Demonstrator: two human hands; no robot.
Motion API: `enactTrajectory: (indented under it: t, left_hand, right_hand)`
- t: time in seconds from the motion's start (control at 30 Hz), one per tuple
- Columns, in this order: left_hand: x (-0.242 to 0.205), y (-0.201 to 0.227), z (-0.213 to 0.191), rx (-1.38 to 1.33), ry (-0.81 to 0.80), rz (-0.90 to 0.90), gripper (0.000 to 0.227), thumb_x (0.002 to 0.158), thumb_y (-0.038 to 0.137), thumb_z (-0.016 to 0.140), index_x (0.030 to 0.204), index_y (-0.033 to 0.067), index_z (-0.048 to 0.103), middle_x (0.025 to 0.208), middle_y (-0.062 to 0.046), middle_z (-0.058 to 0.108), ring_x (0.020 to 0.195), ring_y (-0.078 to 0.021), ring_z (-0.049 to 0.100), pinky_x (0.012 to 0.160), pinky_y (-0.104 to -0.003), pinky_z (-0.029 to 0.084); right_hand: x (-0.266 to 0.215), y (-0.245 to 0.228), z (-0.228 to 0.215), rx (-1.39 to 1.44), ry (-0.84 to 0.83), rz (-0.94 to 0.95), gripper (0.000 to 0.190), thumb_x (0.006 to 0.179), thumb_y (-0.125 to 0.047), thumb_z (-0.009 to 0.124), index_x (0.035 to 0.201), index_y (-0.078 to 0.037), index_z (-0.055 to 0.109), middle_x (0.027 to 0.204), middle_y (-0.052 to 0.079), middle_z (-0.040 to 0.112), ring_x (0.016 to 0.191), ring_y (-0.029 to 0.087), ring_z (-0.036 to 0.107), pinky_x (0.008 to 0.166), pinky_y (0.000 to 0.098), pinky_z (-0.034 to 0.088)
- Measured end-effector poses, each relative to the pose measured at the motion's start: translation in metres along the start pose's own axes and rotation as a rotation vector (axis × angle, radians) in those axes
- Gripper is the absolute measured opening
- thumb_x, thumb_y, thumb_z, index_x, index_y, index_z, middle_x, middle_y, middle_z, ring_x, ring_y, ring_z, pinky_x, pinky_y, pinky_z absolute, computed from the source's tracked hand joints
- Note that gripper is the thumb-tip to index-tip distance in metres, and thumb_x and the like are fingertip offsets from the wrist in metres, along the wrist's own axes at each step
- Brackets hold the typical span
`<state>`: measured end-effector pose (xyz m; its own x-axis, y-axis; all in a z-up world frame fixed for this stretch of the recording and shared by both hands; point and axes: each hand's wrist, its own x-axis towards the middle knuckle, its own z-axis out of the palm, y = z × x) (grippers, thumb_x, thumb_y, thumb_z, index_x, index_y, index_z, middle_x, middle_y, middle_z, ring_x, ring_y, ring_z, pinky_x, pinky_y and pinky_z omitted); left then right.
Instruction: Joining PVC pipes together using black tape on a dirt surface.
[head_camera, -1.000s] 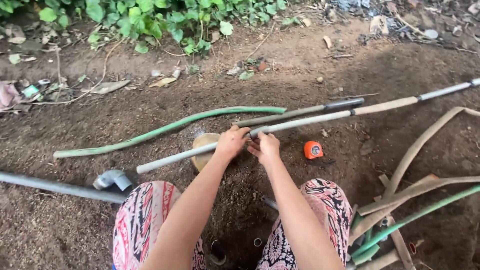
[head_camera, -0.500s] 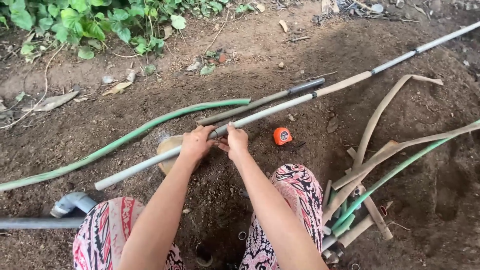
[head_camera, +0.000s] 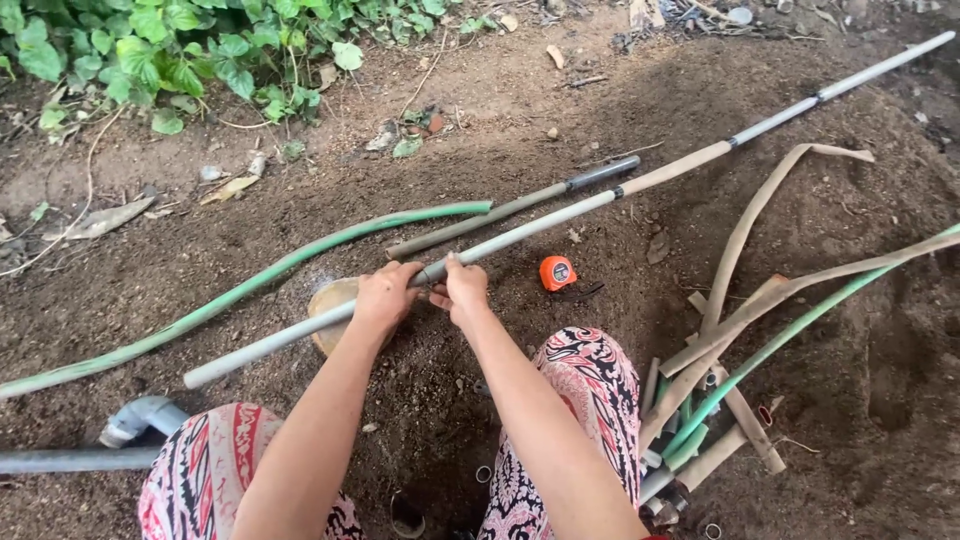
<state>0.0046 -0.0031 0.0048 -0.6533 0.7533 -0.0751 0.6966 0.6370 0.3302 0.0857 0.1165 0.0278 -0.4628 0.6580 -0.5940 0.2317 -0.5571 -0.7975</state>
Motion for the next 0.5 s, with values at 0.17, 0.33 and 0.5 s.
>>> enactTrajectory:
  t: [0.17,0.33,0.5]
  left_hand:
    - [-0.007,0.001,-0.008,0.015,-0.050,-0.014,0.049,0.084,0.034,0.063,0.129,0.0318,0.046,0.106,0.003,0.057,0.105,-0.0170,0.060,0.092,-0.044,0.043]
    - [-0.011,-0.003,-0.009,0.022,-0.063,-0.021,0.046,0.085,0.030,0.063,0.128,0.0297,0.047,0.105,0.001,0.057,0.103,-0.0208,0.061,0.092,-0.048,0.043]
    - [-0.010,0.000,-0.009,0.025,-0.073,-0.024,0.042,0.086,0.030,0.062,0.125,0.0308,0.049,0.105,0.002,0.058,0.104,-0.0202,0.061,0.093,-0.051,0.042]
  right_hand:
    - [-0.005,0.000,0.000,-0.032,-0.027,0.011,0.053,0.091,-0.034,0.052,0.120,0.008,0.040,0.091,0.017,0.047,0.072,0.023,0.059,0.054,0.0432,0.061]
    - [-0.008,0.000,0.000,-0.059,-0.035,0.011,0.054,0.090,-0.035,0.051,0.121,0.008,0.040,0.091,0.016,0.048,0.069,0.021,0.059,0.055,0.0420,0.061]
    - [0.000,0.005,-0.003,-0.066,-0.039,0.013,0.054,0.090,-0.035,0.052,0.121,0.008,0.039,0.092,0.016,0.048,0.069,0.021,0.059,0.055,0.0422,0.061]
